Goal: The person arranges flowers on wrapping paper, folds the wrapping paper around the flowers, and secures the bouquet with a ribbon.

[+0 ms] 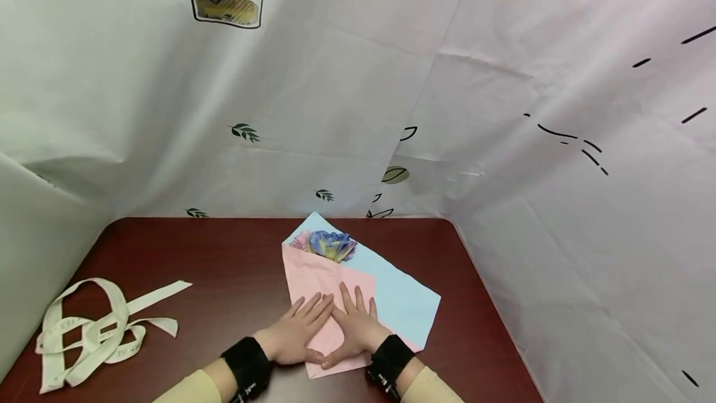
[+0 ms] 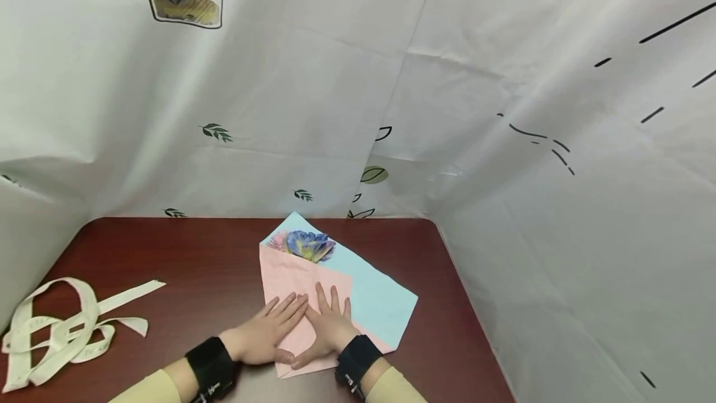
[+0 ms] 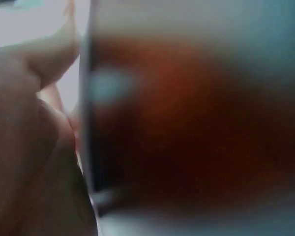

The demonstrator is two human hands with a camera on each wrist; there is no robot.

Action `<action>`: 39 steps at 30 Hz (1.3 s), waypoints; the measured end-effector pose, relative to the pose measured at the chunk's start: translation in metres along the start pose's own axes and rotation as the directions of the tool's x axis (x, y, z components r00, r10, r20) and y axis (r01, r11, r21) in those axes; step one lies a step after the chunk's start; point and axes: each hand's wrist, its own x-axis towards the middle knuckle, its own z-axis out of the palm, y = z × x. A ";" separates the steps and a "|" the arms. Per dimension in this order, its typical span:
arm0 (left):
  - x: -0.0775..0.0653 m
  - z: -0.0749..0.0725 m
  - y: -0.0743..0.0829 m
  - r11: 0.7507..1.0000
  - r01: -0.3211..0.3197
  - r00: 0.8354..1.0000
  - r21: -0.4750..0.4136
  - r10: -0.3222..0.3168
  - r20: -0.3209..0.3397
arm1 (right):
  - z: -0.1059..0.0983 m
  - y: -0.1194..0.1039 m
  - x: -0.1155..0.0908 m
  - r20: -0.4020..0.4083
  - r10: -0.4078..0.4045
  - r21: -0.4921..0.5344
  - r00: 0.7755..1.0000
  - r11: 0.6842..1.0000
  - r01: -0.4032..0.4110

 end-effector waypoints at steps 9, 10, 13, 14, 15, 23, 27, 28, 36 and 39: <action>-0.003 -0.020 -0.053 0.974 0.219 0.975 -0.058 -0.216 0.047 | 0.003 0.000 0.000 0.036 0.009 -0.009 0.999 1.000 -0.009; -0.002 -0.020 -0.060 0.969 0.239 0.970 -0.060 -0.236 0.059 | 0.003 -0.001 -0.001 0.034 0.007 -0.008 0.999 1.000 -0.007; 0.001 -0.016 -0.083 0.951 0.303 0.952 -0.067 -0.298 0.071 | 0.003 -0.002 0.000 0.033 0.001 -0.007 0.999 1.000 -0.001; 0.002 -0.014 -0.091 0.943 0.325 0.945 -0.076 -0.320 0.066 | 0.003 -0.003 0.000 0.031 -0.001 -0.008 1.000 1.000 0.001; 0.002 -0.012 -0.099 0.935 0.346 0.938 -0.078 -0.342 0.058 | 0.003 -0.003 0.001 0.031 -0.003 -0.006 1.000 1.000 0.003; 0.000 -0.007 -0.127 0.884 0.460 0.883 -0.078 -0.465 -0.063 | 0.003 -0.006 0.004 0.024 -0.019 -0.020 1.000 1.000 0.020; -0.003 0.007 -0.077 0.929 0.366 0.915 0.055 -0.348 -0.204 | 0.003 -0.007 0.002 0.027 -0.022 -0.015 0.999 1.000 0.023; -0.005 0.013 -0.061 0.942 0.318 0.928 0.106 -0.287 -0.236 | 0.002 -0.006 0.001 0.026 -0.021 -0.018 0.999 1.000 0.021; -0.024 0.049 0.013 0.920 0.032 0.969 0.391 0.066 -0.236 | 0.000 -0.001 0.002 0.016 0.020 -0.026 1.000 0.999 -0.020; -0.030 0.052 0.015 0.898 -0.013 0.972 0.439 0.114 -0.205 | 0.000 -0.002 0.003 0.014 0.022 -0.021 1.000 1.000 -0.022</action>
